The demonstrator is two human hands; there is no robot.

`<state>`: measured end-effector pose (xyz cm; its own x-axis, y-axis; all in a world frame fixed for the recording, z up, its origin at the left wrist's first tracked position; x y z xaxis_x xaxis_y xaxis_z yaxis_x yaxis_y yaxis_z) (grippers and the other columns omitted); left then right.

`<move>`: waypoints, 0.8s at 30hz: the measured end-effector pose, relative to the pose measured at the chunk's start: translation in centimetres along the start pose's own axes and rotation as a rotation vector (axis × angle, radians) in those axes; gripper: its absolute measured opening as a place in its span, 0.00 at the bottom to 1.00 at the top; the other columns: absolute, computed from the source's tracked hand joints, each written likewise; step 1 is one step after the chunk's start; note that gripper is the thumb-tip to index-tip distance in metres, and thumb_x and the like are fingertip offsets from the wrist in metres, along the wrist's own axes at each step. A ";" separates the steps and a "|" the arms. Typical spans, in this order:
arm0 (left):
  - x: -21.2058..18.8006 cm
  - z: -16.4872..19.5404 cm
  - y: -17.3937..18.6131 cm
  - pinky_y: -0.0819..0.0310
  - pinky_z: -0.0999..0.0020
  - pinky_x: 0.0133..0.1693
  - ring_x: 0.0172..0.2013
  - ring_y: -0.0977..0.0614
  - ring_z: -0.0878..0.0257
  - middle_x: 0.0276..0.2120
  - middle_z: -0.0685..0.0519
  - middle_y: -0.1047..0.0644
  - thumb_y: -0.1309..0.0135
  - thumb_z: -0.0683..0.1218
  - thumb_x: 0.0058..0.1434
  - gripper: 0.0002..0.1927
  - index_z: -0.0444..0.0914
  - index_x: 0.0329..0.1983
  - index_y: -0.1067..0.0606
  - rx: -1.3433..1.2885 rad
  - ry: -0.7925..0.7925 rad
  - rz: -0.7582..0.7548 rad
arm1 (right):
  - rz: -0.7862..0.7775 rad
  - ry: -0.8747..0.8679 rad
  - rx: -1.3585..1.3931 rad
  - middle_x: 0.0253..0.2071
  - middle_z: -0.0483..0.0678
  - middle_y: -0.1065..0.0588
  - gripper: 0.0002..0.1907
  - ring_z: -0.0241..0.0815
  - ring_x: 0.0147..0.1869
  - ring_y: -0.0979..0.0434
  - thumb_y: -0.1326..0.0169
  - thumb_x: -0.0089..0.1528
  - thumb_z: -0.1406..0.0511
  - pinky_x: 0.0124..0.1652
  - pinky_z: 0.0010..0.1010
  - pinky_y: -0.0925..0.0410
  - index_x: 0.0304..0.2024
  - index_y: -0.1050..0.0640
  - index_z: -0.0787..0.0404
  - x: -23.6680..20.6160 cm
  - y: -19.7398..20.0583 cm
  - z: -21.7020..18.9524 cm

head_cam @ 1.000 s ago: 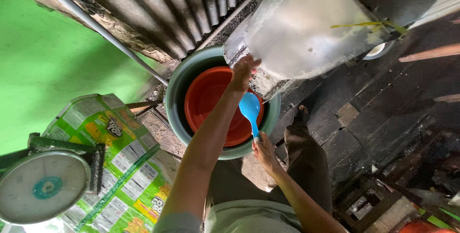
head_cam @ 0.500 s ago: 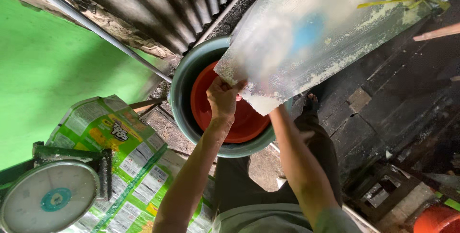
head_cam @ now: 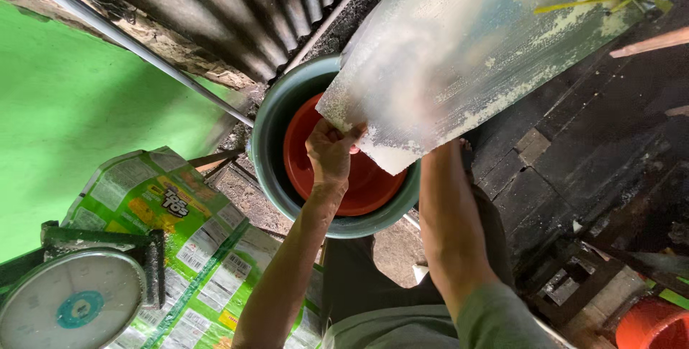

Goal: The person feeds slices of coconut one at a time into a grating machine, holding a wooden guard plate over the mechanism while grated coconut falls into a red basin lined with plastic. They then scoop the grated coconut with a blue scoop and move the filled basin near a weighing scale before resuming feeding slices.

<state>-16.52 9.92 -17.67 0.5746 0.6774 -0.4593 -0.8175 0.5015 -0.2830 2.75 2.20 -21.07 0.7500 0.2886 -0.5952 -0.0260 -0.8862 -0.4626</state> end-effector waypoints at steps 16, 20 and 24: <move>-0.1 -0.2 0.5 0.27 0.75 0.27 0.24 0.26 0.72 0.24 0.57 0.24 0.30 0.39 0.54 0.12 0.36 0.34 0.25 -0.012 -0.100 -0.027 | -0.045 -0.063 -0.040 0.37 0.43 0.27 0.14 0.31 0.31 0.35 0.50 0.69 0.59 0.26 0.24 0.42 0.56 0.27 0.51 1.8 1.4 2.5; 0.1 -0.3 0.3 0.26 0.74 0.28 0.25 0.27 0.72 0.25 0.57 0.26 0.28 0.40 0.55 0.15 0.36 0.34 0.26 -0.001 -0.119 -0.020 | -0.052 -0.002 -0.033 0.38 0.43 0.27 0.14 0.32 0.32 0.35 0.51 0.69 0.59 0.28 0.24 0.41 0.56 0.27 0.51 3.4 0.3 0.0; 0.0 0.1 0.2 0.24 0.75 0.28 0.25 0.24 0.72 0.25 0.57 0.23 0.29 0.41 0.53 0.13 0.36 0.33 0.25 -0.022 -0.029 0.013 | -0.030 -0.001 -0.030 0.38 0.43 0.27 0.14 0.32 0.34 0.34 0.52 0.69 0.59 0.29 0.24 0.40 0.56 0.27 0.52 2.7 0.4 1.8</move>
<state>-16.67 10.10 -17.69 0.5649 0.6989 -0.4387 -0.8251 0.4810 -0.2962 3.60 3.28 -24.02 0.7495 0.3157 -0.5819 0.0164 -0.8876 -0.4604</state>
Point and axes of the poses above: each hand's wrist, its own x-axis towards the middle knuckle, its own y-axis out of the back of the hand, z = x × y, the point moved 1 cm from there along x, towards the middle knuckle
